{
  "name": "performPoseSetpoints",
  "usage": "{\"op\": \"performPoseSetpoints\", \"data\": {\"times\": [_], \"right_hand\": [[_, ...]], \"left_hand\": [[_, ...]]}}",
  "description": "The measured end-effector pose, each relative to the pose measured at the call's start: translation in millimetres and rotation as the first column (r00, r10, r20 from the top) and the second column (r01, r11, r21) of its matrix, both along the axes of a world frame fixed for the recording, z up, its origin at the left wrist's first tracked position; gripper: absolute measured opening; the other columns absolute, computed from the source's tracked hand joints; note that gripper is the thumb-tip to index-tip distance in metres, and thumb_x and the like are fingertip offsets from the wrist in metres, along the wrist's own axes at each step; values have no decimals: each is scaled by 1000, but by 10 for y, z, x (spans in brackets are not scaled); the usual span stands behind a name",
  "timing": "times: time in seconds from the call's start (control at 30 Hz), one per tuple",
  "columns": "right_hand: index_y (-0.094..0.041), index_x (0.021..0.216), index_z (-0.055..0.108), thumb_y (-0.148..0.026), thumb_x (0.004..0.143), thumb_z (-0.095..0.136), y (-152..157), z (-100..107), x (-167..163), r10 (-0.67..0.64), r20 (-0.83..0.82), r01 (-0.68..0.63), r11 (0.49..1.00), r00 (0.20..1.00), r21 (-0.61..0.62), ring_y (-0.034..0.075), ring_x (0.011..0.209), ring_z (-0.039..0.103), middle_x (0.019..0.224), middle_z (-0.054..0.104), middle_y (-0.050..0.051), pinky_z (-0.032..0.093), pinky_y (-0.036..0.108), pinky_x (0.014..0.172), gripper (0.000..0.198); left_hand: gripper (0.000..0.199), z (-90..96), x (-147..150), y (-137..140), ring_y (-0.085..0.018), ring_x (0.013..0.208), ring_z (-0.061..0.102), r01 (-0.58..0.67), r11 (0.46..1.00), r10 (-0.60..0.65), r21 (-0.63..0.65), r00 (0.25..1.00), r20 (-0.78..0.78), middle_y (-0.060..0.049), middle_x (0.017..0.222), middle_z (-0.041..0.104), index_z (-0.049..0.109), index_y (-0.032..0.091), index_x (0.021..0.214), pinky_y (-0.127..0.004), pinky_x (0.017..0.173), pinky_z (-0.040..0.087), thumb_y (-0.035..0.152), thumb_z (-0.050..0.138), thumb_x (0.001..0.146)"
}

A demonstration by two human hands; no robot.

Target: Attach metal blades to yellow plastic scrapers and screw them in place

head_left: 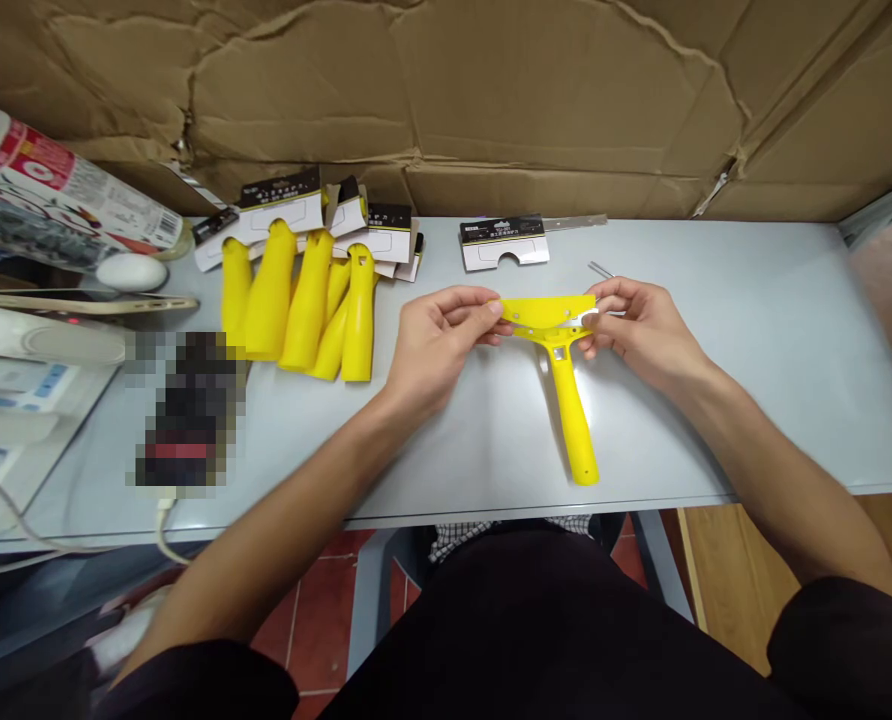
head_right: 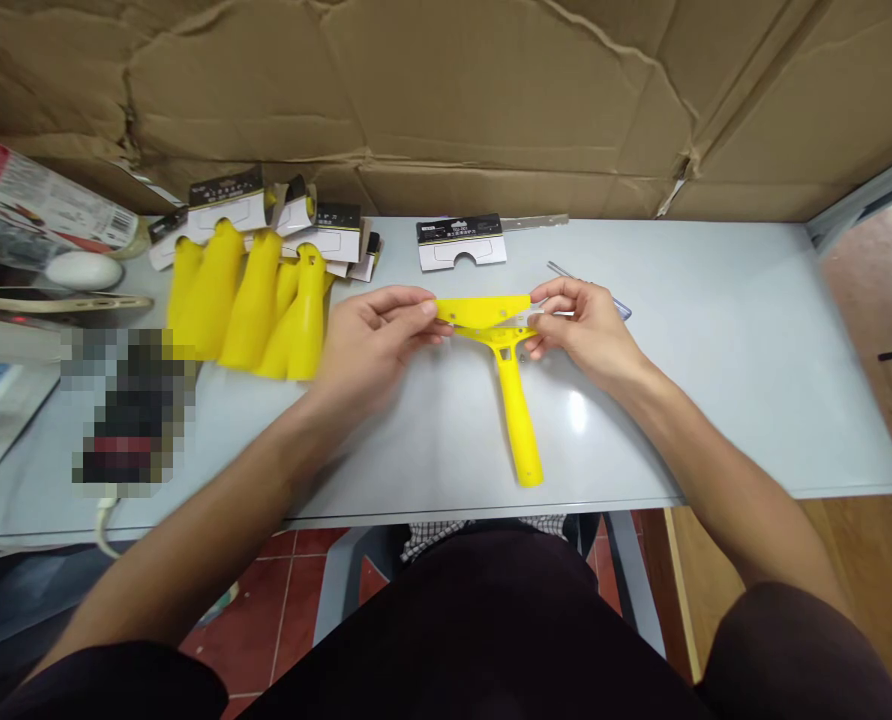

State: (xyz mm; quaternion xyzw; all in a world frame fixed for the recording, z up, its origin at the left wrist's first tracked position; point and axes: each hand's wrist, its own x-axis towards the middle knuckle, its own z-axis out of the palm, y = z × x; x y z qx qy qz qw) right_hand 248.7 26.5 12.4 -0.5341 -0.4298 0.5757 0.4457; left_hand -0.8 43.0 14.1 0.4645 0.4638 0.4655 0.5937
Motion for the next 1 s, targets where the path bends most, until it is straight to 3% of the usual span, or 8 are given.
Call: {"op": "performPoseSetpoints", "data": {"times": [0.2, 0.37, 0.53, 0.73, 0.87, 1.0], "right_hand": [[-20, 94, 73, -17, 73, 89, -11, -14, 2, 20, -5, -20, 1000, 1000, 19, 18, 61, 76, 84, 74, 1, 65, 33, 60, 27], [-19, 90, 74, -18, 75, 89, -28, -7, -9, 11, 4, -11, 999, 1000, 37, 18, 61, 76, 86, 75, 3, 65, 34, 60, 22], [-21, 89, 75, -22, 77, 90, -34, -32, 0, 32, 20, -33, 999, 999, 44, 20, 63, 76, 85, 77, 4, 66, 36, 62, 19], [-21, 94, 76, -33, 79, 93, -36, -32, 16, 90, -11, -90, 996, 996, 19, 21, 68, 78, 80, 78, 5, 68, 38, 69, 25], [-21, 95, 78, -44, 76, 96, -28, 20, 5, 107, -36, -108, 994, 994, -12, 22, 71, 79, 85, 81, 6, 69, 40, 72, 35], [-18, 94, 79, -53, 78, 94, -28, 73, -12, 111, -94, -115, 993, 989, -35, 24, 68, 79, 75, 77, 7, 69, 42, 69, 41]], "left_hand": [[5, -28, 20, -14, -17, 84, 74, 5, 999, 2, 53, 990, -138, -4, 89, 80, 80, 21, 87, -32, 84, 63, 20, 84, 84], [16, -124, 40, -14, -17, 91, 78, 67, 994, -64, -82, 997, 39, -9, 109, 80, 77, 16, 85, -33, 88, 66, 25, 89, 81], [32, -179, 54, -22, -18, 74, 80, 131, 978, -118, -161, 989, 83, -5, 88, 78, 65, 18, 90, -32, 77, 68, 25, 93, 77], [48, -140, 66, -45, -17, 69, 79, 77, 986, -68, -148, 996, 63, 2, 82, 75, 58, 23, 104, -32, 75, 66, 17, 93, 71], [49, -135, 76, -61, -16, 69, 78, 56, 988, -51, -146, 998, 39, 3, 80, 75, 57, 24, 102, -31, 74, 65, 16, 93, 69], [52, -144, 76, -74, -16, 66, 77, 42, 989, -36, -145, 998, 41, 4, 78, 75, 56, 24, 102, -29, 70, 63, 15, 93, 67]]}}
